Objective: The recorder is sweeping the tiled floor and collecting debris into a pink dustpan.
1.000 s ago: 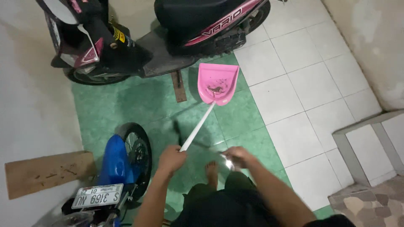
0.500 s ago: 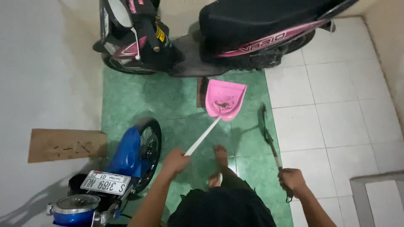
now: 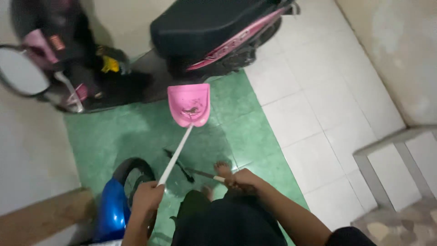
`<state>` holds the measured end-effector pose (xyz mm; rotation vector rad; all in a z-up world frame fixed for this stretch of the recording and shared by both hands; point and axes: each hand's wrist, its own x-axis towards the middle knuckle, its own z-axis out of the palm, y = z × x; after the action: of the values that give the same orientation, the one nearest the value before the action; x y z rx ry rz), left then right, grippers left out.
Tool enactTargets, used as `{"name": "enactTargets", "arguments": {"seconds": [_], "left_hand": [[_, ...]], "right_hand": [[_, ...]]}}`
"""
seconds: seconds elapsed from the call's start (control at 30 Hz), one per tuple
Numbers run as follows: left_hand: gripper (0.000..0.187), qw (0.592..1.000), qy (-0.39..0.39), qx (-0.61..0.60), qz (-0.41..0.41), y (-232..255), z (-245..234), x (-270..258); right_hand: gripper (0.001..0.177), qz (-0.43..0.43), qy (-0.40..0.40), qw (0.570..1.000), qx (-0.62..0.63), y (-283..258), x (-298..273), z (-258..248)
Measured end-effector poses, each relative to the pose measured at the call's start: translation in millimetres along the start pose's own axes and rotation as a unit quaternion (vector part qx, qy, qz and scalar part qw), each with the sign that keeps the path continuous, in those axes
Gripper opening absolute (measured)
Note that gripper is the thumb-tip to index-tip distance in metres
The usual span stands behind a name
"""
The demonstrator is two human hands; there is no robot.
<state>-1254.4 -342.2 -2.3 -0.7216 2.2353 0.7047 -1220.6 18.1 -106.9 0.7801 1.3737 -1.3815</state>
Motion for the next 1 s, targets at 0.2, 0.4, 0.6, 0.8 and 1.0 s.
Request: {"name": "enactTargets", "arguments": {"seconds": [0.2, 0.4, 0.6, 0.8, 1.0], "left_hand": [[0.035, 0.997, -0.037, -0.065, -0.035, 31.0, -25.0, 20.3], [0.036, 0.997, -0.073, -0.017, 0.028, 57.3, -54.1, 29.7], [0.039, 0.989, -0.039, 0.06, 0.128, 30.7, -50.1, 82.5], [0.043, 0.977, -0.062, 0.1, 0.179, 41.5, -59.7, 54.8], [0.04, 0.964, -0.051, 0.143, 0.217, 61.2, -21.5, 33.1]], "right_hand": [[0.021, -0.015, 0.093, 0.988, 0.12, 36.2, 18.0, -106.2], [0.019, -0.018, 0.218, 0.966, 0.138, 20.6, -57.3, -136.1], [0.027, -0.115, 0.323, 0.935, -0.094, 43.5, -36.0, -42.1], [0.039, -0.123, 0.184, 0.967, -0.128, 31.3, -53.6, 44.9], [0.042, -0.211, -0.035, 0.949, -0.231, 60.8, 119.0, 76.1]]}}
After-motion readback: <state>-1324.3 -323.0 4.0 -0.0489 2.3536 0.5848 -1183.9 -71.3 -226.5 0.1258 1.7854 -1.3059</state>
